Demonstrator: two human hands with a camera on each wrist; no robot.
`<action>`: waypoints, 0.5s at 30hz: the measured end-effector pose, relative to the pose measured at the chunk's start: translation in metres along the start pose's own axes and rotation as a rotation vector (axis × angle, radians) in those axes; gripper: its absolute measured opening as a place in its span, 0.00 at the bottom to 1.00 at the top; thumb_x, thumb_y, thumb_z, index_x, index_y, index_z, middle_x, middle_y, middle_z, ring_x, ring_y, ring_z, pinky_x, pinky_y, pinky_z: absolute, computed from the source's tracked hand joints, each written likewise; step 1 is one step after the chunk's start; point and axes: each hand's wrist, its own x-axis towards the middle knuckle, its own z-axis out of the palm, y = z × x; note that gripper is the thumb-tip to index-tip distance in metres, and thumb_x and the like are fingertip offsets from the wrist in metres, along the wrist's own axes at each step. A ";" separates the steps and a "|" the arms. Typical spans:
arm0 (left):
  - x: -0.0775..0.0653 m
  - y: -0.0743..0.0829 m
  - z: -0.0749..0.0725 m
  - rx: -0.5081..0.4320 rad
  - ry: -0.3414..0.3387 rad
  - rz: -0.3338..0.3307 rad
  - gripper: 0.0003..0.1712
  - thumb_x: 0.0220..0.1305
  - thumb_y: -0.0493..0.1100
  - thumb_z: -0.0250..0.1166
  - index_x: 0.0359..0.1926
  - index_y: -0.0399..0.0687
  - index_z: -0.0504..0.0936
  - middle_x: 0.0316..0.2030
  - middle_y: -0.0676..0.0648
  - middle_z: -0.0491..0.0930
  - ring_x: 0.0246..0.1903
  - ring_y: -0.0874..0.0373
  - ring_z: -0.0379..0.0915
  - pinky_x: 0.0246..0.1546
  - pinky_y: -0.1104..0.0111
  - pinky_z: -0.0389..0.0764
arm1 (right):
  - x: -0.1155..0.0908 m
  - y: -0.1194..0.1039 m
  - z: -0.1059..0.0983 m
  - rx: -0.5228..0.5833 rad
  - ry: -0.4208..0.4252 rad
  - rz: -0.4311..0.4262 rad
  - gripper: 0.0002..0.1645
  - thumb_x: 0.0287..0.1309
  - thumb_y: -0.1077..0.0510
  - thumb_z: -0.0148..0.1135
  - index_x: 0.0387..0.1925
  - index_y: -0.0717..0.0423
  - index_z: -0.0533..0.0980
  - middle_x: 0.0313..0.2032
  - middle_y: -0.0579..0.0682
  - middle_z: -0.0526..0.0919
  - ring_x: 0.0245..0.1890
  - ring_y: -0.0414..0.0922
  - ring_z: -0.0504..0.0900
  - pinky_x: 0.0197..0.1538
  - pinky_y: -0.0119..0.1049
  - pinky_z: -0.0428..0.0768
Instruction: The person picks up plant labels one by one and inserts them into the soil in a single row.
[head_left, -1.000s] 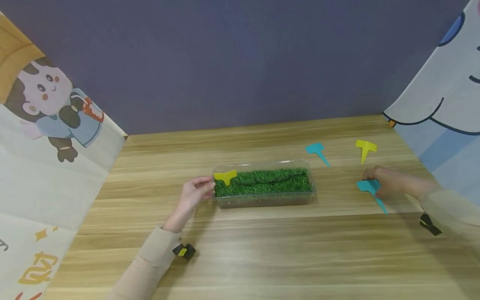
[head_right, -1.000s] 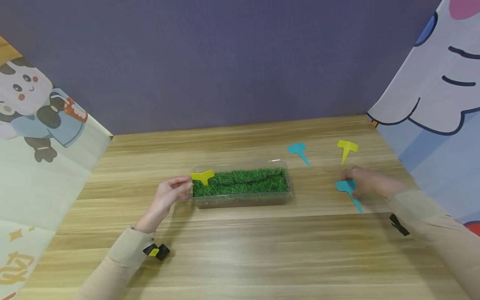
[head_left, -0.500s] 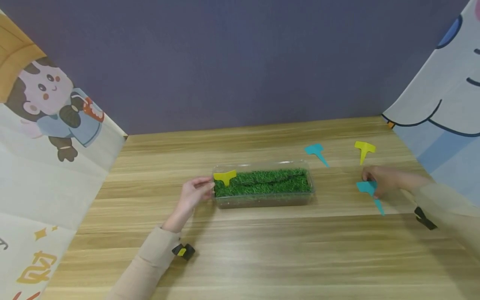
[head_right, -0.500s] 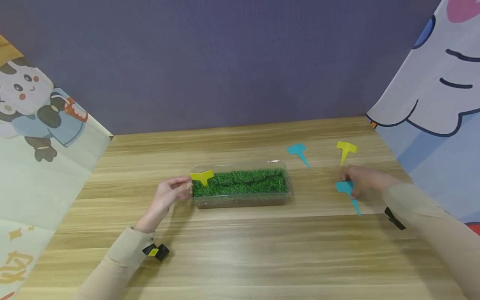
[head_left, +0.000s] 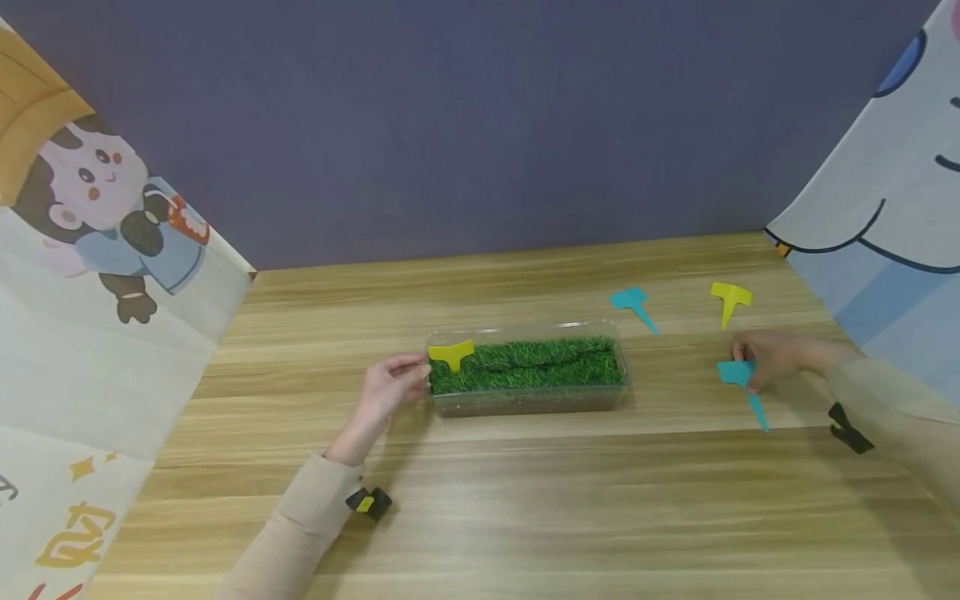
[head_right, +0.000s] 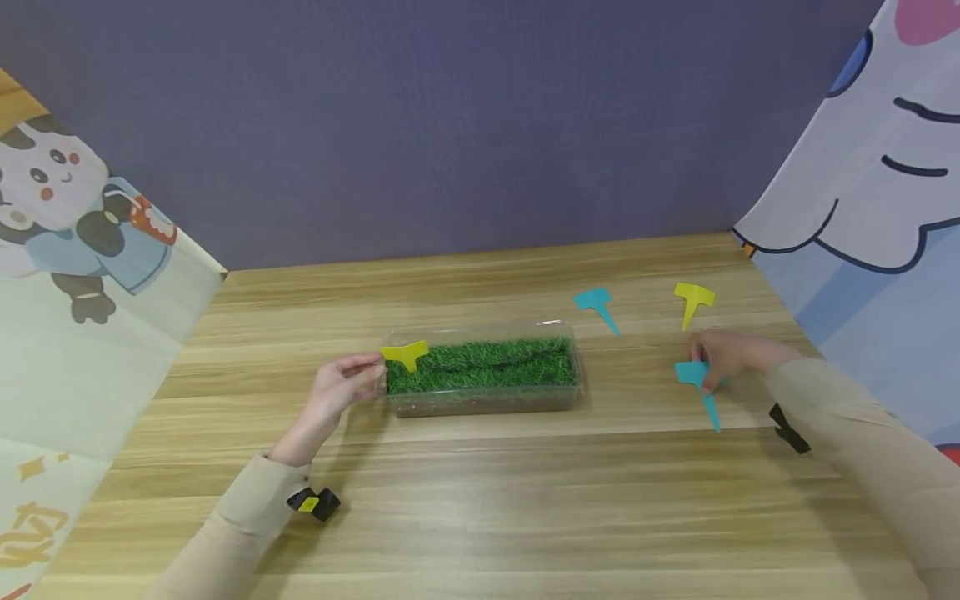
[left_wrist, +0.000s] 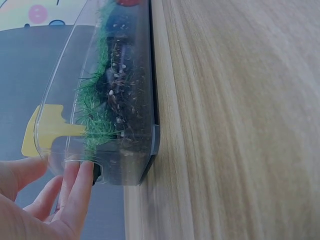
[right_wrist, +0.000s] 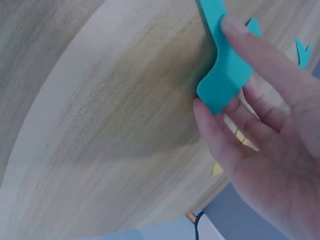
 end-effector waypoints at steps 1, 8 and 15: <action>0.000 0.000 0.000 -0.002 0.000 0.001 0.19 0.55 0.34 0.60 0.49 0.33 0.72 0.47 0.35 0.74 0.37 0.50 0.76 0.39 0.65 0.81 | 0.000 0.001 -0.001 -0.002 0.000 -0.005 0.23 0.30 0.62 0.72 0.26 0.61 0.66 0.23 0.46 0.69 0.24 0.40 0.65 0.25 0.28 0.66; 0.000 -0.001 0.000 0.004 -0.009 0.009 0.20 0.55 0.35 0.61 0.50 0.33 0.72 0.48 0.35 0.74 0.37 0.52 0.76 0.39 0.67 0.81 | -0.005 0.003 -0.009 0.091 -0.011 -0.018 0.14 0.41 0.65 0.66 0.30 0.67 0.71 0.27 0.47 0.73 0.25 0.35 0.69 0.26 0.28 0.74; -0.004 0.000 -0.002 -0.021 -0.026 0.070 0.21 0.53 0.39 0.64 0.47 0.32 0.74 0.43 0.37 0.77 0.32 0.55 0.76 0.36 0.67 0.81 | -0.008 0.003 -0.015 0.091 -0.010 0.059 0.19 0.48 0.65 0.60 0.39 0.77 0.71 0.27 0.45 0.74 0.22 0.34 0.68 0.25 0.28 0.75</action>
